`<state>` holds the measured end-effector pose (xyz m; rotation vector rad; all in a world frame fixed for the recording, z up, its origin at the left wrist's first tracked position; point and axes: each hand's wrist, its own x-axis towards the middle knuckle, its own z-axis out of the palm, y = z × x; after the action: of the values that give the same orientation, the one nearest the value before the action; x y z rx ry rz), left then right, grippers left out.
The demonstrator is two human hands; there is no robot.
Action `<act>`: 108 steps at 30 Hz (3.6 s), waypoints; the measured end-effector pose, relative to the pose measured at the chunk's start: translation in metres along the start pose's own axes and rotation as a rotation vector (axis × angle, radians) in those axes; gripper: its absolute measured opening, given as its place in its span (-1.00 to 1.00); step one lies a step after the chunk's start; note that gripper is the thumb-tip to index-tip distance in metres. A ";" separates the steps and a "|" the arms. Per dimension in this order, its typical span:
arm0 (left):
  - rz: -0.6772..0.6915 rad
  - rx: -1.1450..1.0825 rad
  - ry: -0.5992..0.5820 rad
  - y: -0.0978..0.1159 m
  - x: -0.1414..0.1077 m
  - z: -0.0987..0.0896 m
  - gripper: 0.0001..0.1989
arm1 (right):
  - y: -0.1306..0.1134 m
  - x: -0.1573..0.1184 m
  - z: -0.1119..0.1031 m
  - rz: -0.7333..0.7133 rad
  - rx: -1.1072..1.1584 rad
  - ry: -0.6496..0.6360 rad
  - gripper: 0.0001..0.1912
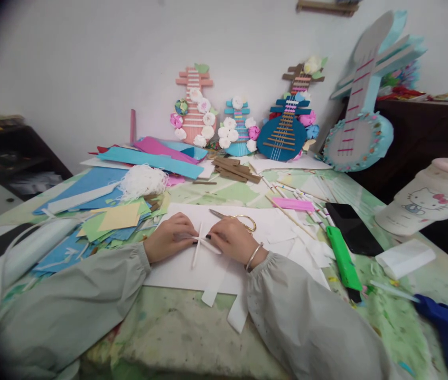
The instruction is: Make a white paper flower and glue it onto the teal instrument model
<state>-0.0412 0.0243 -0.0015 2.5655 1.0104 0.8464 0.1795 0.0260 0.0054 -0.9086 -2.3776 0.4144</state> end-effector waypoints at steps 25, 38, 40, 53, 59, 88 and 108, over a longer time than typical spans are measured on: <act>-0.081 -0.092 -0.010 -0.001 0.000 0.001 -0.88 | -0.005 0.000 0.012 -0.026 -0.115 0.019 -0.70; -0.016 -0.076 -0.032 -0.001 0.000 0.000 -0.87 | -0.008 0.003 0.023 -0.054 -0.130 -0.013 -0.91; -0.020 -0.074 -0.036 0.000 0.000 0.000 -0.88 | -0.010 0.003 0.023 -0.054 -0.171 -0.008 -0.92; 0.022 -0.048 -0.016 0.006 0.000 0.002 -0.89 | -0.013 0.005 0.024 -0.163 -0.223 -0.007 -0.88; 0.026 -0.022 -0.022 0.006 0.000 0.003 -0.86 | -0.010 0.001 0.020 -0.139 -0.153 0.032 -0.86; 0.021 -0.065 -0.002 0.013 -0.002 0.004 -0.86 | -0.029 -0.005 0.027 0.014 -0.310 0.045 -0.95; 0.096 -0.015 -0.049 0.012 0.000 0.002 -0.83 | -0.015 -0.003 0.012 -0.126 -0.141 0.006 -0.94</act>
<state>-0.0338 0.0158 0.0016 2.6265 0.8694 0.8073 0.1669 0.0121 0.0015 -0.8138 -2.4667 0.1972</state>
